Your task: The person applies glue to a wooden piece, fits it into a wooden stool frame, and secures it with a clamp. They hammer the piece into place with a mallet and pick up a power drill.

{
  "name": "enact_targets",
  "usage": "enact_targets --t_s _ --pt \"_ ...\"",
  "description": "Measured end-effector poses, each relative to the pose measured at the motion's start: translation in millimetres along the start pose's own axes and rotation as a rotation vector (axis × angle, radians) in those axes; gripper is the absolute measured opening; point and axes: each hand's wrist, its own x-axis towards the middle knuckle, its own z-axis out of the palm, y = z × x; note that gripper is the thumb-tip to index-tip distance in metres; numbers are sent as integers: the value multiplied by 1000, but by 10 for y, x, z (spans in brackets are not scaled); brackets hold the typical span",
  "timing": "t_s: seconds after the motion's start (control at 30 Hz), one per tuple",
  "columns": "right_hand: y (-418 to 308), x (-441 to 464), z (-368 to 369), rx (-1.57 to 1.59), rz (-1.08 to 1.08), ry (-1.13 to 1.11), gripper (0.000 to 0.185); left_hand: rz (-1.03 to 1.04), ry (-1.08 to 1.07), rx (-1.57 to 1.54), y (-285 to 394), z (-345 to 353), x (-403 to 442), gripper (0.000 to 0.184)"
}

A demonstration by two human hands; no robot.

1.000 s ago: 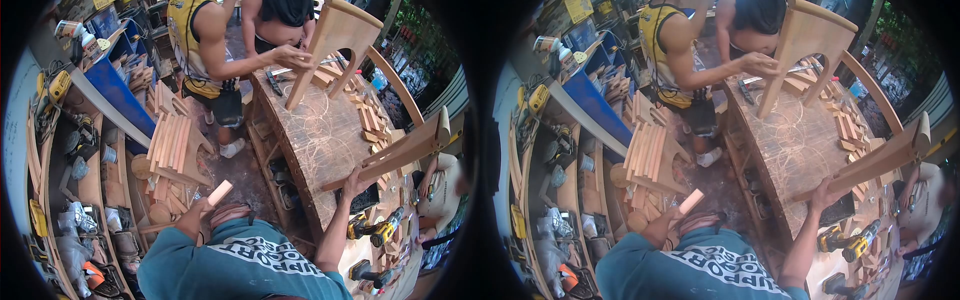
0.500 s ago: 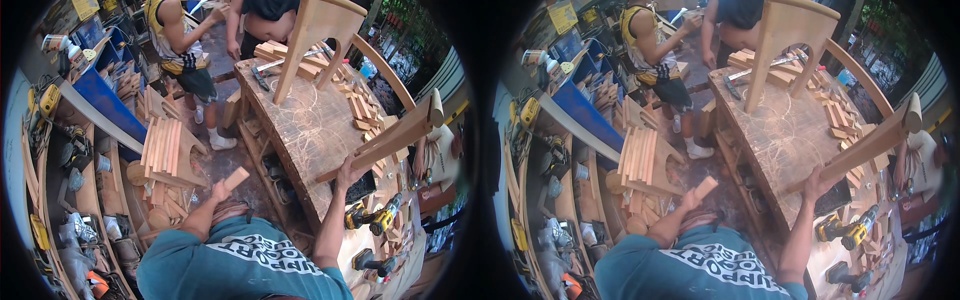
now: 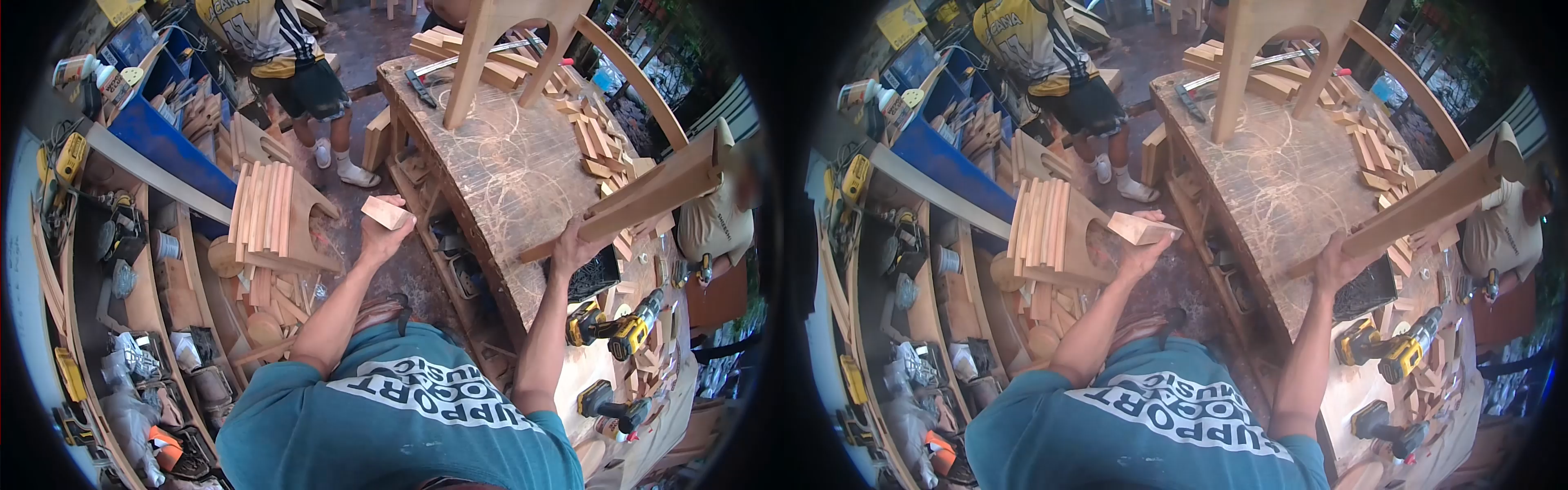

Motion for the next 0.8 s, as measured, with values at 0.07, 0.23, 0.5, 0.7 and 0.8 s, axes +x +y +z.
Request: enact_targets --t_s 0.07,0.23,0.5,0.7,0.8 --pt "5 -2 2 44 29 -5 77 34 -18 -26 68 40 26 41" --pt "-51 7 6 66 16 12 74 17 -38 -15 227 89 -3 43" --pt "-55 -11 6 66 80 0 76 -185 -69 25 594 80 -74 48" --pt "206 -81 28 -42 1 11 72 -156 -36 0 805 86 -88 37" --pt "308 -113 83 -169 -35 46 76 -44 -168 16 969 84 -23 15"
